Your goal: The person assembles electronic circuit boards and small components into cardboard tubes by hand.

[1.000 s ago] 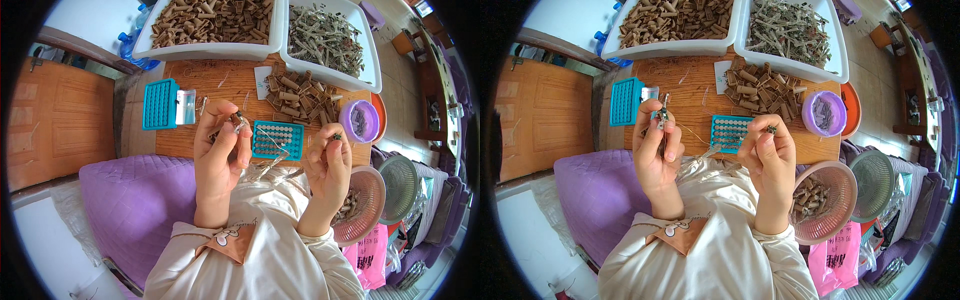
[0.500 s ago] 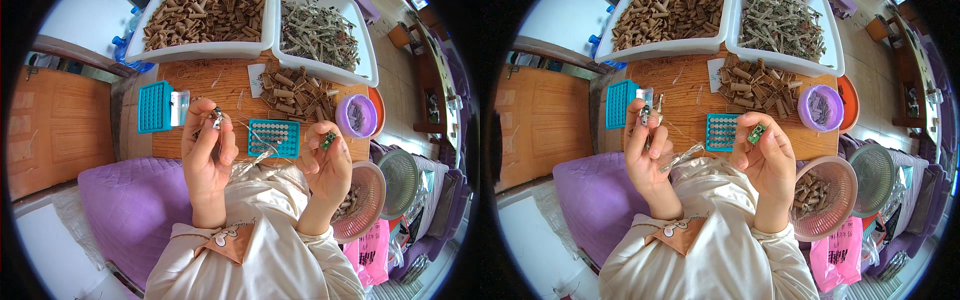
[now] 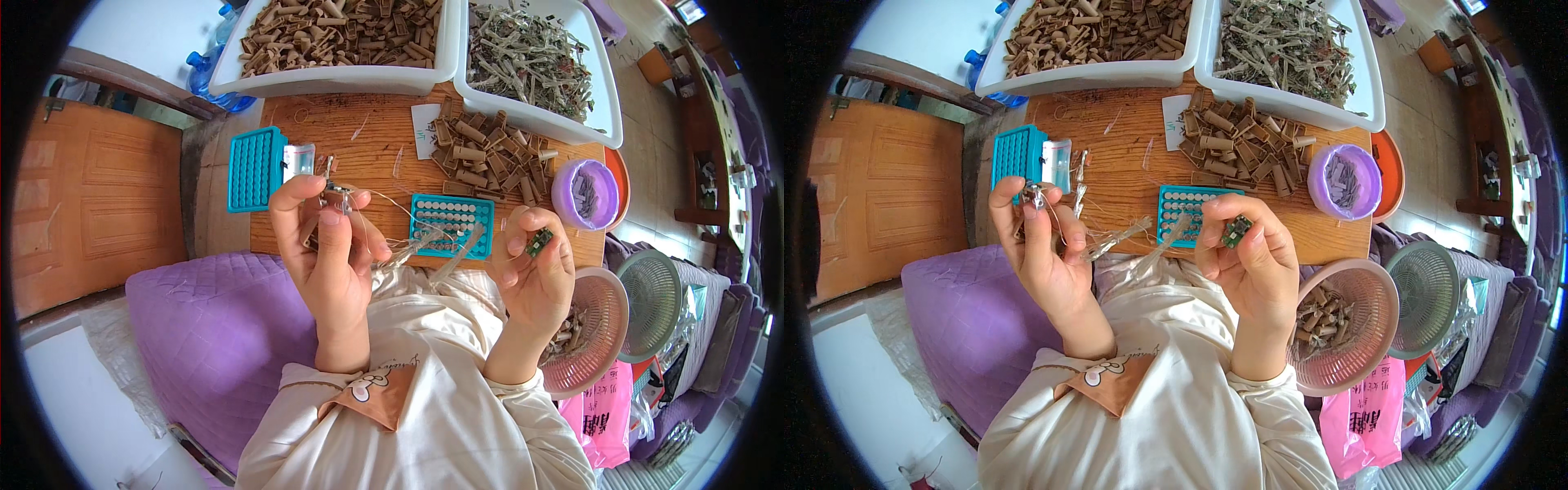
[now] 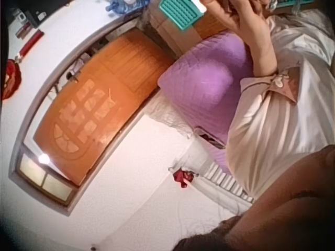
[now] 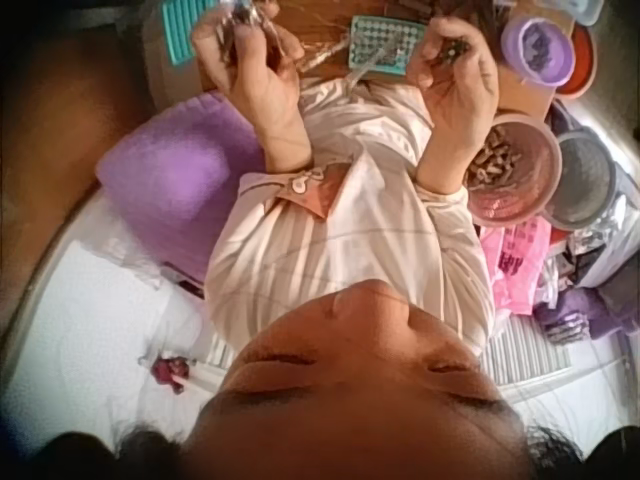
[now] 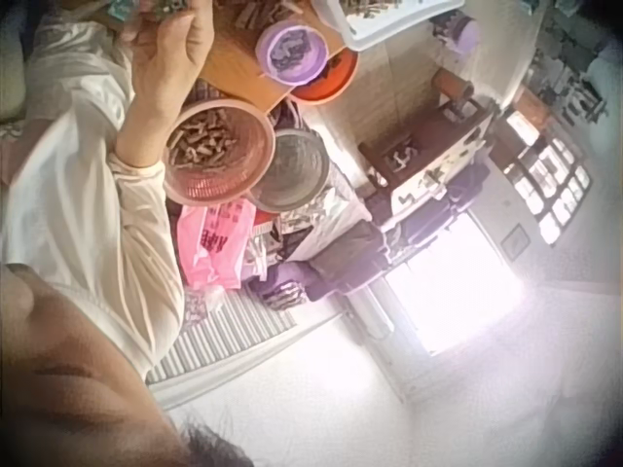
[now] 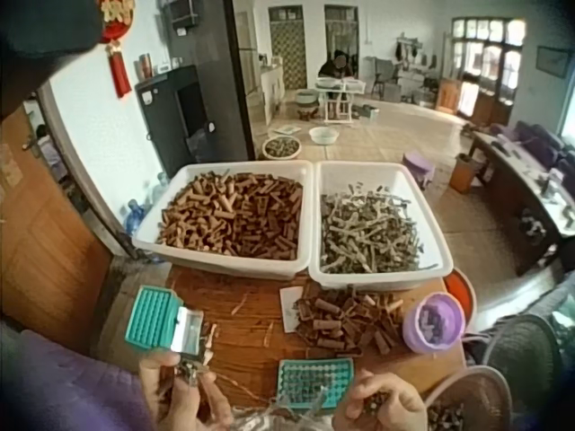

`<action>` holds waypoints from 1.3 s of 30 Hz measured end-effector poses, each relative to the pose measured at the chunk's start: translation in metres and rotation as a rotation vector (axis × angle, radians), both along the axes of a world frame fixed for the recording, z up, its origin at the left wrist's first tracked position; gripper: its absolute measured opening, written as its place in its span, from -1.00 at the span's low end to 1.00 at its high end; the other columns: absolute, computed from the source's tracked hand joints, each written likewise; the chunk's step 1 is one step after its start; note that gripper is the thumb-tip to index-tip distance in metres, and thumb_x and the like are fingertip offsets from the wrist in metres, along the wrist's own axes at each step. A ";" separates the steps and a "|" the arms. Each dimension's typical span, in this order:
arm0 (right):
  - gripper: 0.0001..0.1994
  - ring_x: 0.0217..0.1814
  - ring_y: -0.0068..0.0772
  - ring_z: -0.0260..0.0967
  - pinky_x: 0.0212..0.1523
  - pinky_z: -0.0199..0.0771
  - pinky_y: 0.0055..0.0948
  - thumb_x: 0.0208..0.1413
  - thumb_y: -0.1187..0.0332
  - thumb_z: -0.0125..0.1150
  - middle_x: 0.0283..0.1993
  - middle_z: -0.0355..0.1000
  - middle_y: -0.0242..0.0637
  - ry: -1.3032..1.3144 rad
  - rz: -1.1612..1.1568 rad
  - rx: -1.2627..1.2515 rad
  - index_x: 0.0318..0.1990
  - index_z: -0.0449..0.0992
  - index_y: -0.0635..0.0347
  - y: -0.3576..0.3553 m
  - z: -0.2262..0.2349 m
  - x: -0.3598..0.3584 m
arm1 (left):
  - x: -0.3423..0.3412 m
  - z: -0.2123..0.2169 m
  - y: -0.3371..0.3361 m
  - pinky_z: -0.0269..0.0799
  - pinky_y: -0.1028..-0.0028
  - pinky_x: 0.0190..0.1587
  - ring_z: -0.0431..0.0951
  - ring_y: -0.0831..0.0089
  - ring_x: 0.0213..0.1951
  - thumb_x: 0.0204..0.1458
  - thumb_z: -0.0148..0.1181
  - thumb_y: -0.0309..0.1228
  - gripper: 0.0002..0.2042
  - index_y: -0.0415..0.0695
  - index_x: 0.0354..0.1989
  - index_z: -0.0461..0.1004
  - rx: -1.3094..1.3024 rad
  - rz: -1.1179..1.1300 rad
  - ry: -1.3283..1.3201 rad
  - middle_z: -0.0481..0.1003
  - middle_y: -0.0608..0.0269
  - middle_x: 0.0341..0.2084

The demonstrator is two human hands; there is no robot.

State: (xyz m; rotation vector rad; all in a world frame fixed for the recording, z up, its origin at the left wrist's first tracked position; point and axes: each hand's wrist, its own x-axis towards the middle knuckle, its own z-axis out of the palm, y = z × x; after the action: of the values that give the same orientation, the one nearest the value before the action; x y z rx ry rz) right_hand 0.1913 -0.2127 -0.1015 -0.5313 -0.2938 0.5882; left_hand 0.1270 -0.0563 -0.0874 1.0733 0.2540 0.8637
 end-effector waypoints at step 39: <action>-0.64 -0.51 -0.55 0.13 -0.51 0.14 -0.63 0.06 0.20 -0.13 -0.38 0.24 -0.29 0.004 -0.070 0.050 -0.13 0.24 0.36 0.007 -0.003 0.000 | 0.007 -0.009 -0.013 -0.03 0.78 -0.80 0.21 0.74 -0.81 0.01 -0.13 -0.45 -0.82 -0.15 -0.20 0.15 -0.186 -0.354 0.042 0.40 0.14 -0.46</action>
State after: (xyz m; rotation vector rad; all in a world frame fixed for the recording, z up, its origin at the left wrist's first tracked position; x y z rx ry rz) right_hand 0.1909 -0.2059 -0.1048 -0.4901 -0.2843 0.5130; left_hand 0.1336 -0.0694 -0.0960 0.9270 0.1691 0.4906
